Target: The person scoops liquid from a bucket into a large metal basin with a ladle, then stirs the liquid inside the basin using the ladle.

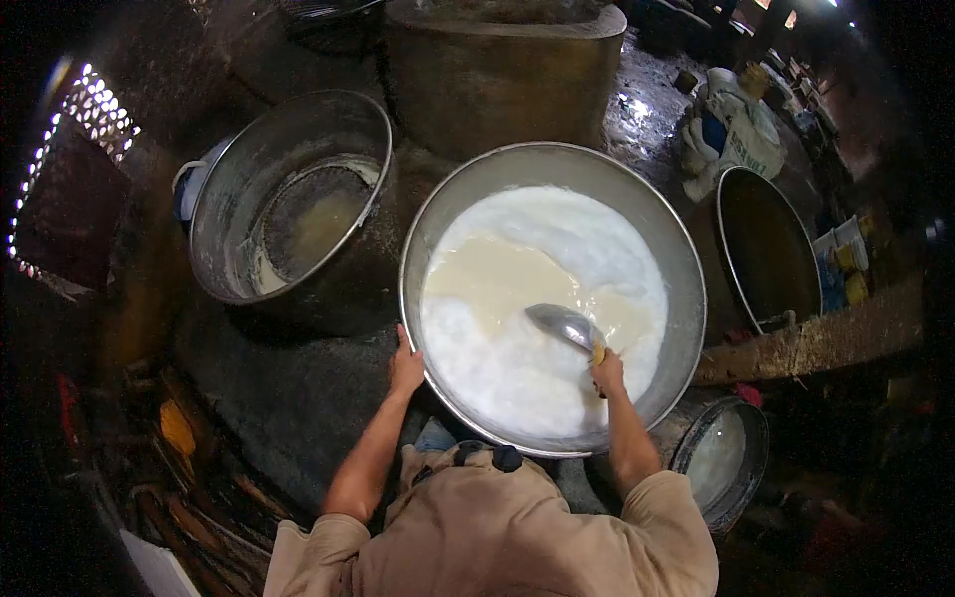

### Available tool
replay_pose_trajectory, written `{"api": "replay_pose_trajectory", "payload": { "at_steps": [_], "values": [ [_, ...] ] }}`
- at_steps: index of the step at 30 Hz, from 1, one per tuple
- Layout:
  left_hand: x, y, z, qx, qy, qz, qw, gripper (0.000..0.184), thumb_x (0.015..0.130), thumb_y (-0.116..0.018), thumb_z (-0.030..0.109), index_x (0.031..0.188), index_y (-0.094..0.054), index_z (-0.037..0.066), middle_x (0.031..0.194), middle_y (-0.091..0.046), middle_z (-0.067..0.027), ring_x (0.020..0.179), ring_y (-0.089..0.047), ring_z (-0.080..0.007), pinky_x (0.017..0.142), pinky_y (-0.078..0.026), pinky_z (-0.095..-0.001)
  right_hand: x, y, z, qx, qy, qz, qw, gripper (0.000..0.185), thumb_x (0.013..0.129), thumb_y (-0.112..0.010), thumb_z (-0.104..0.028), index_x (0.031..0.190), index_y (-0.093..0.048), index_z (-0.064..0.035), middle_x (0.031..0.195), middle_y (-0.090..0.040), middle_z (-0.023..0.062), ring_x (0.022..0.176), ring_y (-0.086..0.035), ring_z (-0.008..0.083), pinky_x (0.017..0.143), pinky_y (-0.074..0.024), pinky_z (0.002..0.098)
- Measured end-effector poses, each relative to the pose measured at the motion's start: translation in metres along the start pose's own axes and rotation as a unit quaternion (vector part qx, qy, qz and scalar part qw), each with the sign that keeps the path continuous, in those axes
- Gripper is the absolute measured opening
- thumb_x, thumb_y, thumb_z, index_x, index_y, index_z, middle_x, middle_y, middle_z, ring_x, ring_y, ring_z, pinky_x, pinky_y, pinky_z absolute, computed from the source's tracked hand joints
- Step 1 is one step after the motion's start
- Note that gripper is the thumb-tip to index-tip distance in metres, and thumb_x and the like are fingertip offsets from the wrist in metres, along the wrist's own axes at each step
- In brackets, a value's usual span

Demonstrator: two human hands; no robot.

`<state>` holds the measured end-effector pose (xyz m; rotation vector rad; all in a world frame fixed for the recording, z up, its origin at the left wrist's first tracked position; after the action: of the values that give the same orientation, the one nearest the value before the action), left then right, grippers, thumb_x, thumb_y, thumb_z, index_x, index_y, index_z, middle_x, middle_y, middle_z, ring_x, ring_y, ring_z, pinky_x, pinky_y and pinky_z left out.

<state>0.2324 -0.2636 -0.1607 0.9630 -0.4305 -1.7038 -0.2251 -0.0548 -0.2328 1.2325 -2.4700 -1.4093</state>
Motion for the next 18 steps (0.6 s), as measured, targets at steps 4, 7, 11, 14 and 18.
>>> {"api": "replay_pose_trajectory", "payload": {
  "at_steps": [4,7,11,14,18],
  "values": [
    [-0.01,0.017,0.015,-0.012,-0.053,0.002,0.998,0.073,0.08,-0.058,0.015,0.14,-0.016,0.01,0.11,-0.056,-0.0236,0.101,-0.054,-0.0385,0.087,-0.042,-0.0408,-0.031,-0.054,-0.016,0.034,-0.033,-0.032,0.998,0.029,0.065,-0.058,-0.003,0.093,-0.052,0.0004,0.063,-0.06,0.0155,0.048,-0.059,0.0233,0.044,-0.0494,0.0349],
    [0.009,0.011,0.007,-0.048,-0.069,-0.075,0.994,0.074,0.079,-0.061,0.017,0.139,-0.019,0.005,0.111,-0.056,-0.0223,0.102,-0.054,-0.0379,0.088,-0.042,-0.0402,-0.066,-0.079,-0.052,0.057,-0.053,-0.059,0.995,0.031,0.065,-0.058,-0.003,0.095,-0.052,0.0011,0.064,-0.06,0.0164,0.048,-0.059,0.024,0.045,-0.0502,0.0351],
    [0.036,0.015,0.006,-0.056,-0.072,-0.09,0.992,0.072,0.078,-0.062,0.017,0.135,-0.023,-0.003,0.114,-0.055,-0.0233,0.102,-0.055,-0.0365,0.088,-0.042,-0.0388,-0.11,-0.104,-0.1,0.098,-0.065,-0.116,0.986,0.042,0.065,-0.057,-0.002,0.106,-0.049,0.0022,0.064,-0.059,0.0139,0.048,-0.059,0.0218,0.039,-0.0478,0.0342],
    [0.054,0.019,0.007,-0.102,-0.084,-0.108,0.985,0.069,0.08,-0.061,0.016,0.135,-0.023,-0.003,0.115,-0.053,-0.0253,0.102,-0.054,-0.0376,0.088,-0.041,-0.0399,-0.134,-0.094,-0.145,0.133,-0.05,-0.104,0.984,0.054,0.066,-0.057,0.001,0.118,-0.045,-0.0005,0.065,-0.058,0.0119,0.047,-0.057,0.018,0.037,-0.0462,0.0313],
    [0.061,0.016,0.013,-0.066,-0.105,-0.133,0.983,0.068,0.082,-0.058,0.018,0.135,-0.022,-0.002,0.114,-0.051,-0.0277,0.103,-0.051,-0.043,0.088,-0.04,-0.0442,-0.119,-0.051,-0.199,0.14,-0.019,-0.165,0.976,0.057,0.065,-0.058,0.003,0.121,-0.045,-0.0019,0.068,-0.059,0.0108,0.046,-0.056,0.0151,0.036,-0.0447,0.0291]
  ]
}}
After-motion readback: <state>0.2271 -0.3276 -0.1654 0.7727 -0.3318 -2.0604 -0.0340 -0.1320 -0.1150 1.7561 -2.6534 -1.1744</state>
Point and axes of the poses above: each hand's wrist, its own x-axis towards the middle knuckle, its own y-axis out of the back of the hand, z = x × y, the point moved 10 cm from there along x, towards the middle knuckle
